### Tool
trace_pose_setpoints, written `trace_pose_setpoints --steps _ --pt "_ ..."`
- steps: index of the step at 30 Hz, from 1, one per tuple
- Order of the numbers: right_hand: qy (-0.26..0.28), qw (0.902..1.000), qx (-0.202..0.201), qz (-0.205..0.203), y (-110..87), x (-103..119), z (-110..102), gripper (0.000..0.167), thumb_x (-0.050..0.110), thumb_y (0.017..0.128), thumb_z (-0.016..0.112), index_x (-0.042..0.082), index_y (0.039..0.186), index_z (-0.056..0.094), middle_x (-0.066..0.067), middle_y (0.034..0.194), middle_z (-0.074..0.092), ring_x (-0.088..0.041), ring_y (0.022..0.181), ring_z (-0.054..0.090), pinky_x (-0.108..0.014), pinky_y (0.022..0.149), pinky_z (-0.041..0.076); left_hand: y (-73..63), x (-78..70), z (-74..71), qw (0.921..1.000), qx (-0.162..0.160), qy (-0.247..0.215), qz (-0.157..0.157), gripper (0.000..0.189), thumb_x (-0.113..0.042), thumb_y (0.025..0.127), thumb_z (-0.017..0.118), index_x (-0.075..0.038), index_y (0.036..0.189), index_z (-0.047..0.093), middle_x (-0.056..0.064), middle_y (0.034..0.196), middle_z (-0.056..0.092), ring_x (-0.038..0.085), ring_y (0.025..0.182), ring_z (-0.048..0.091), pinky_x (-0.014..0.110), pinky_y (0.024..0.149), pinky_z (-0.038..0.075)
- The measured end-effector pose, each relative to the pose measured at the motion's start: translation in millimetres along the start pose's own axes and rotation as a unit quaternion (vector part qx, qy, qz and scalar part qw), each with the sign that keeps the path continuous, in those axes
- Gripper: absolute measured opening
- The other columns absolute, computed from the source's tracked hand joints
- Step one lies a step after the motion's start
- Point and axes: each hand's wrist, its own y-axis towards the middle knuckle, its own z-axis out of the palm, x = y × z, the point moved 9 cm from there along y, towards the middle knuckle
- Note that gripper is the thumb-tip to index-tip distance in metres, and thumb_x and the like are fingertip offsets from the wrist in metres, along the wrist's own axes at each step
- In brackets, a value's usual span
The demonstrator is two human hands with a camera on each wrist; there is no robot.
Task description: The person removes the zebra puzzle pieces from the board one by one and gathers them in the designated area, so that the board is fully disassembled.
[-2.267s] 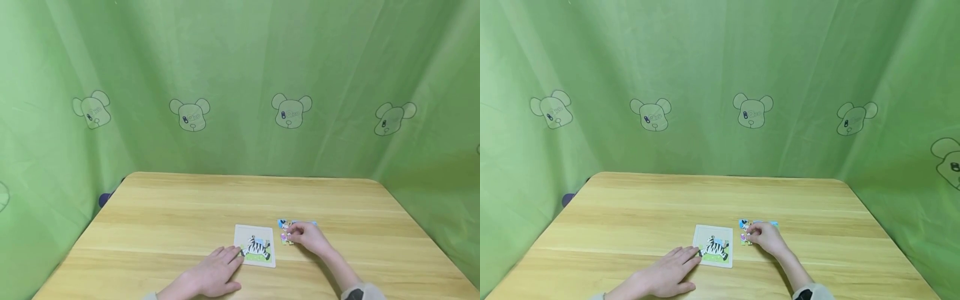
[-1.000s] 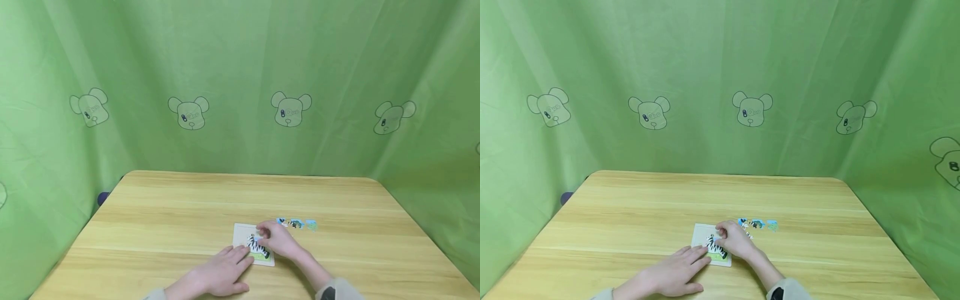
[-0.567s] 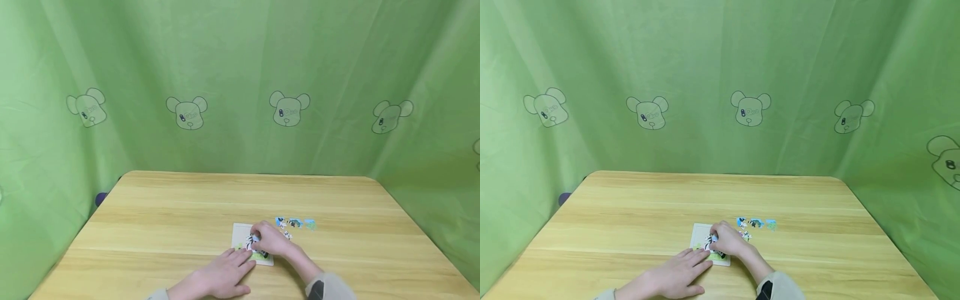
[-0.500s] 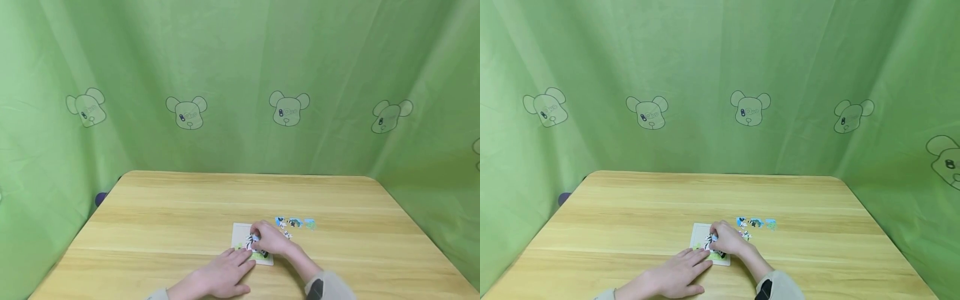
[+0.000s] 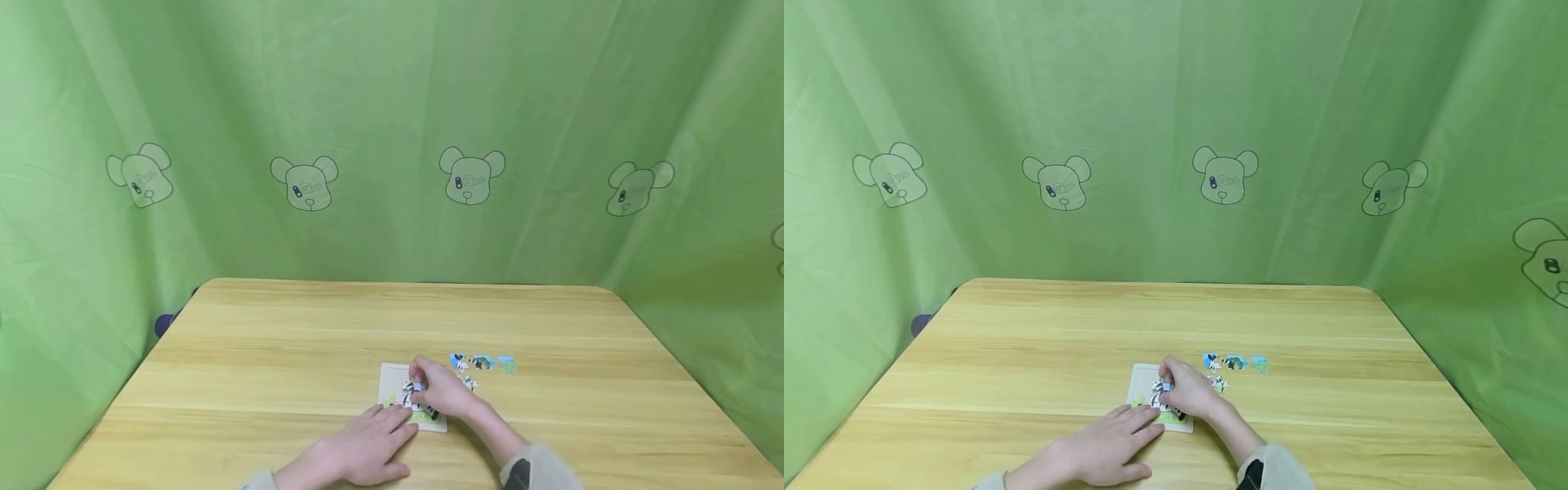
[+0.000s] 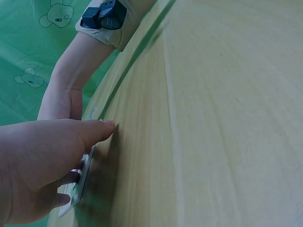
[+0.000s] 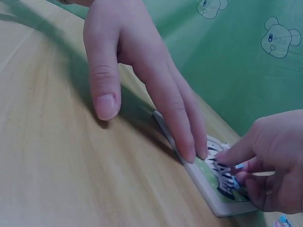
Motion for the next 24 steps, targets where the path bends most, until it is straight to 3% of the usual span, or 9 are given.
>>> trace_pose_setpoints --steps 7,13,18,24 --pt "0.101 0.9945 -0.023 0.019 -0.3 -9 -4 0.018 0.000 0.079 0.065 0.005 0.092 0.055 -0.002 0.078 0.053 -0.015 0.072 0.050 -0.022 0.063 0.046 -0.1 2.4 -0.4 1.0000 0.000 -0.003 -0.007 0.063 -0.053 0.091 0.046 -0.013 0.139 0.042 0.007 0.147 0.034 0.021 0.134 0.031 0.040 0.107 0.030" --pt "0.180 0.9829 -0.029 0.023 -5.5 -21 -18 0.025 0.003 0.079 0.067 -0.001 0.100 0.054 -0.006 0.083 0.056 -0.017 0.073 0.054 -0.023 0.062 0.049 -0.1 1.2 0.4 0.9999 0.005 -0.006 -0.008 0.063 -0.053 0.091 0.045 -0.013 0.140 0.041 0.007 0.147 0.033 0.021 0.134 0.030 0.040 0.108 0.029" --pt "0.191 0.9803 -0.035 0.033 -16.8 -38 -41 0.030 0.005 0.080 0.067 -0.004 0.104 0.052 -0.009 0.085 0.057 -0.017 0.072 0.055 -0.027 0.060 0.051 -0.5 -0.3 3.0 0.9998 0.010 -0.012 -0.014 0.064 -0.053 0.091 0.043 -0.014 0.141 0.038 0.007 0.148 0.030 0.022 0.136 0.027 0.040 0.109 0.026" --pt "0.199 0.9771 -0.041 0.064 -32.6 -74 -68 0.032 0.002 0.079 0.066 -0.009 0.105 0.051 -0.010 0.083 0.058 -0.016 0.066 0.054 -0.026 0.054 0.050 -4.1 1.2 2.3 0.9994 0.009 -0.027 -0.022 0.065 -0.054 0.092 0.043 -0.014 0.142 0.036 0.007 0.150 0.027 0.021 0.137 0.024 0.041 0.110 0.023"
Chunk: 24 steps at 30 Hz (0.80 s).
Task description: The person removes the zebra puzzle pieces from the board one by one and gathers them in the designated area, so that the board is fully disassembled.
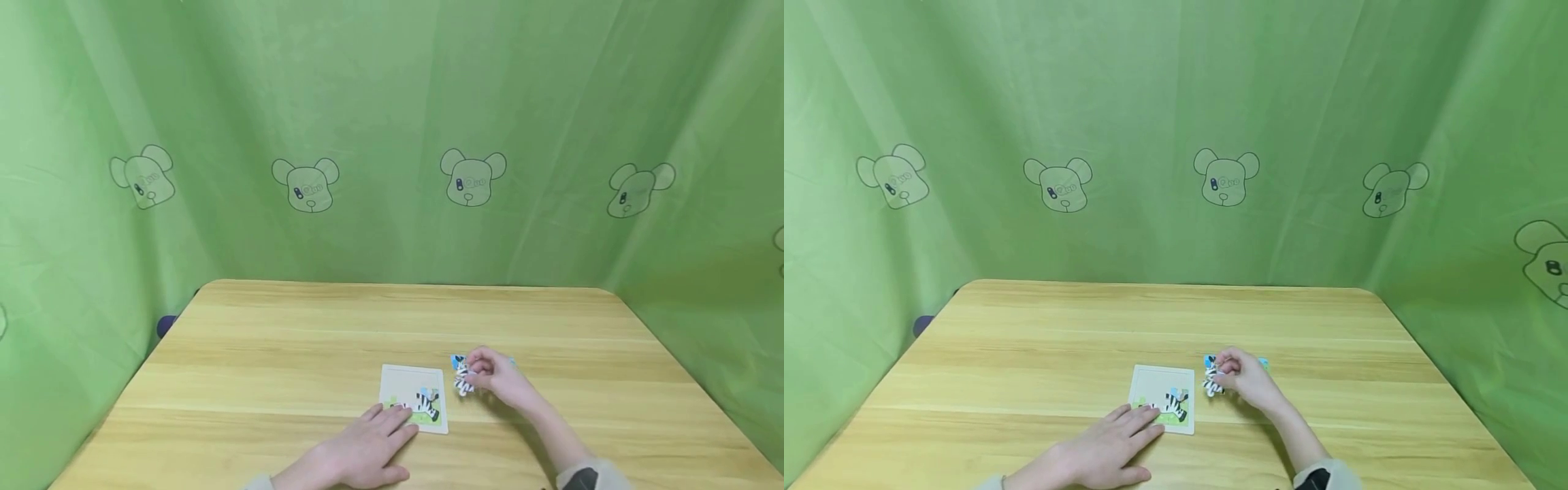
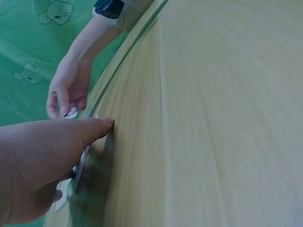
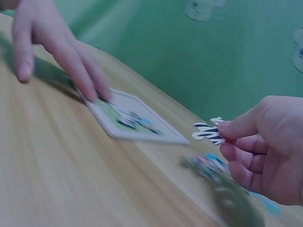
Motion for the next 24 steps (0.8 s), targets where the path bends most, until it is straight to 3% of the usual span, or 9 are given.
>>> trace_pose_setpoints --steps 4,9,24 --pt "0.002 0.9997 -0.003 0.025 -6.7 -17 -19 0.033 0.001 0.079 0.065 -0.011 0.107 0.051 -0.009 0.081 0.058 -0.015 0.064 0.052 -0.023 0.053 0.047 -3.2 2.6 -1.1 1.0000 -0.009 0.002 0.001 0.065 -0.054 0.091 0.042 -0.013 0.141 0.038 0.008 0.149 0.028 0.021 0.136 0.025 0.042 0.110 0.024" --pt "-0.040 0.9980 -0.021 0.045 -12.2 -27 -33 0.031 0.002 0.080 0.065 -0.010 0.106 0.054 -0.007 0.079 0.059 -0.016 0.063 0.052 -0.023 0.052 0.046 -7.4 4.9 0.1 0.9999 -0.009 -0.004 0.001 0.065 -0.055 0.092 0.042 -0.013 0.141 0.039 0.008 0.148 0.030 0.022 0.136 0.026 0.043 0.109 0.026" --pt "-0.166 0.9772 -0.097 0.090 -15.0 -32 -40 0.019 0.005 0.079 0.068 -0.005 0.094 0.063 -0.004 0.076 0.059 -0.016 0.062 0.053 -0.025 0.052 0.049 -9.6 4.9 -0.9 0.9997 -0.007 -0.021 -0.002 0.064 -0.053 0.092 0.044 -0.013 0.141 0.038 0.008 0.149 0.029 0.023 0.136 0.026 0.043 0.109 0.026"
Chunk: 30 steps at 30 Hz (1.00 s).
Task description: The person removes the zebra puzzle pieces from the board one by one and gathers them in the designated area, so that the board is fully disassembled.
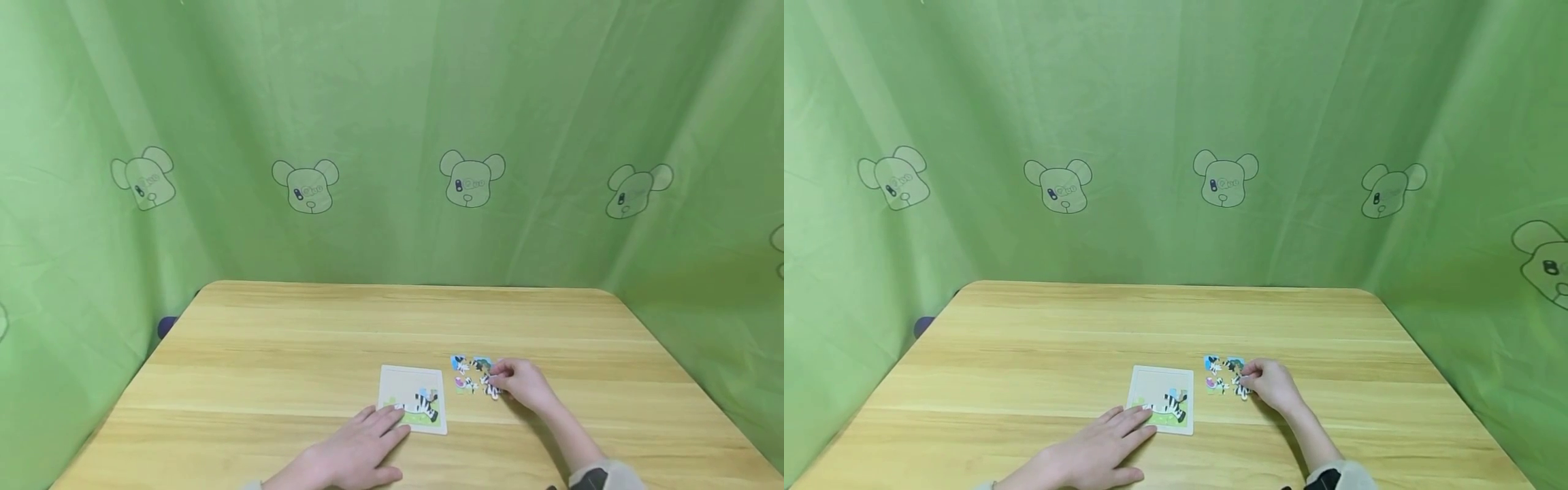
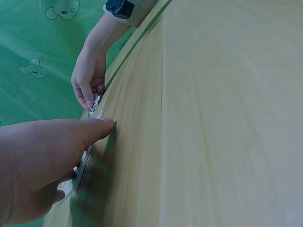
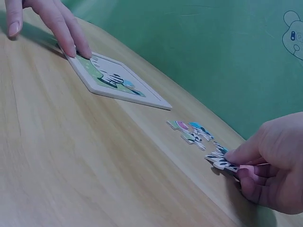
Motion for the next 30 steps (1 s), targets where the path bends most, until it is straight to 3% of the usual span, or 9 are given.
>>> trace_pose_setpoints --steps 11,17,24,30 --pt "-0.010 0.9999 -0.004 -0.001 -4.5 11 -1 0.019 0.006 0.079 0.068 -0.003 0.093 0.061 -0.004 0.075 0.056 -0.016 0.063 0.053 -0.024 0.052 0.048 0.5 1.5 0.8 1.0000 0.003 0.007 -0.006 0.065 -0.054 0.091 0.044 -0.013 0.142 0.038 0.008 0.149 0.029 0.022 0.137 0.025 0.042 0.110 0.025" --pt "-0.017 0.9981 -0.009 -0.058 -7.6 41 9 0.020 0.005 0.076 0.070 -0.002 0.094 0.064 -0.002 0.077 0.059 -0.014 0.069 0.054 -0.023 0.059 0.048 4.1 -1.4 -1.4 0.9998 -0.007 0.015 0.007 0.065 -0.054 0.092 0.043 -0.013 0.142 0.036 0.009 0.149 0.028 0.023 0.136 0.025 0.042 0.110 0.025" --pt "0.027 0.9925 0.047 -0.110 -10.4 72 42 0.026 0.006 0.077 0.071 -0.002 0.101 0.063 -0.003 0.085 0.061 -0.014 0.078 0.057 -0.021 0.067 0.050 13.8 -8.9 -3.8 0.9998 0.000 0.014 0.015 0.066 -0.054 0.092 0.042 -0.013 0.143 0.036 0.008 0.150 0.028 0.022 0.137 0.025 0.040 0.110 0.023" --pt "-0.003 0.9836 0.080 -0.162 -15.6 91 68 0.031 0.008 0.074 0.073 0.001 0.103 0.064 -0.002 0.090 0.062 -0.016 0.083 0.057 -0.029 0.076 0.050 21.4 -15.6 -0.4 0.9991 0.015 0.035 0.021 0.067 -0.056 0.092 0.041 -0.014 0.143 0.035 0.007 0.151 0.026 0.021 0.137 0.023 0.040 0.110 0.023"
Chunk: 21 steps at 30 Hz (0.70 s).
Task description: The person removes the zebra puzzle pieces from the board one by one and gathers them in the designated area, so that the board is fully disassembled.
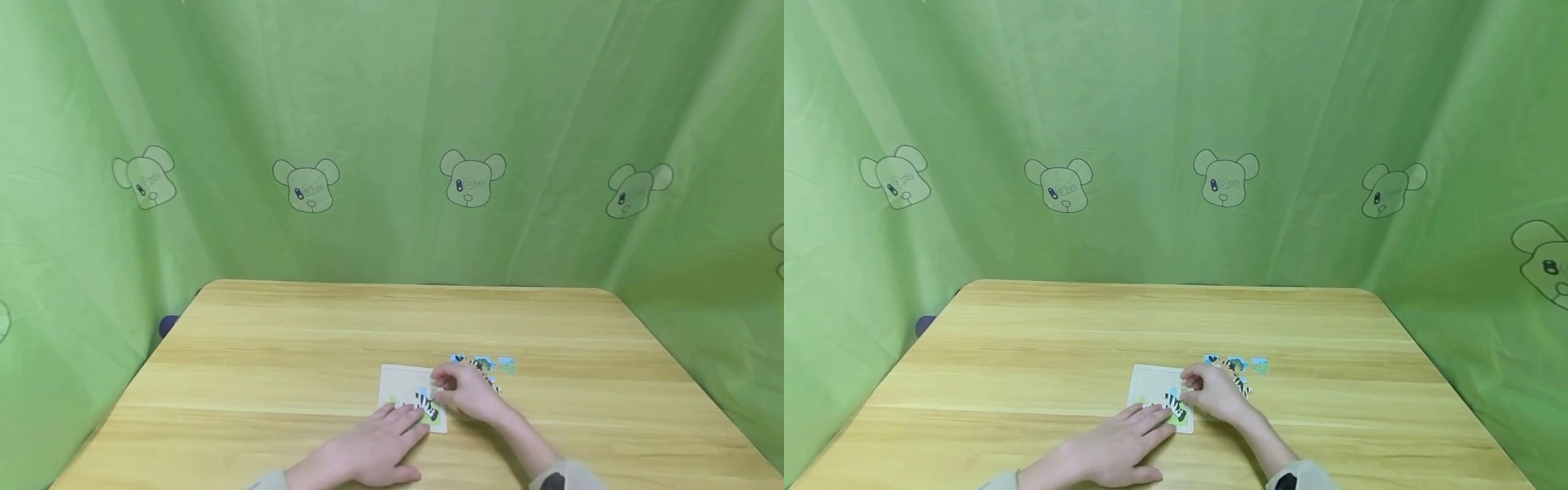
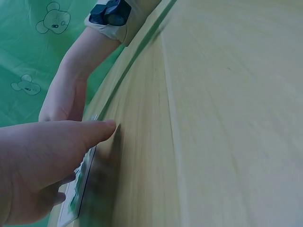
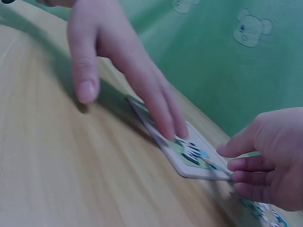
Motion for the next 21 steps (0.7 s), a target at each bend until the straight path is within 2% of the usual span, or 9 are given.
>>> trace_pose_setpoints --steps 5,12,18,21 --pt "-0.037 0.9992 0.014 -0.002 3.1 6 11 0.032 0.009 0.074 0.073 0.004 0.104 0.063 -0.002 0.096 0.060 -0.017 0.087 0.054 -0.038 0.078 0.049 4.5 -1.8 3.8 0.9998 0.007 0.017 0.001 0.067 -0.057 0.091 0.039 -0.015 0.143 0.035 0.005 0.151 0.026 0.019 0.137 0.023 0.039 0.110 0.024" --pt "-0.087 0.9954 0.040 -0.007 5.9 11 20 0.029 0.009 0.074 0.073 0.004 0.101 0.064 -0.001 0.089 0.053 -0.015 0.083 0.049 -0.034 0.072 0.046 6.6 -3.3 2.1 0.9997 0.005 0.024 0.005 0.066 -0.056 0.091 0.041 -0.015 0.142 0.037 0.004 0.150 0.028 0.018 0.136 0.025 0.040 0.110 0.026" --pt "-0.086 0.9954 0.040 -0.012 7.2 12 20 0.025 0.006 0.072 0.072 0.008 0.097 0.065 0.000 0.087 0.051 -0.016 0.080 0.047 -0.035 0.071 0.045 5.9 -3.1 1.4 0.9995 0.005 0.032 0.002 0.065 -0.056 0.091 0.042 -0.016 0.141 0.039 0.003 0.149 0.030 0.017 0.136 0.026 0.040 0.109 0.027" --pt "-0.071 0.9965 0.036 -0.024 7.1 13 19 0.018 0.007 0.076 0.070 0.011 0.091 0.064 0.001 0.086 0.053 -0.015 0.079 0.048 -0.033 0.069 0.045 5.8 -3.1 1.0 0.9994 0.004 0.034 0.002 0.065 -0.057 0.091 0.043 -0.016 0.141 0.039 0.002 0.149 0.030 0.017 0.136 0.026 0.040 0.109 0.027"
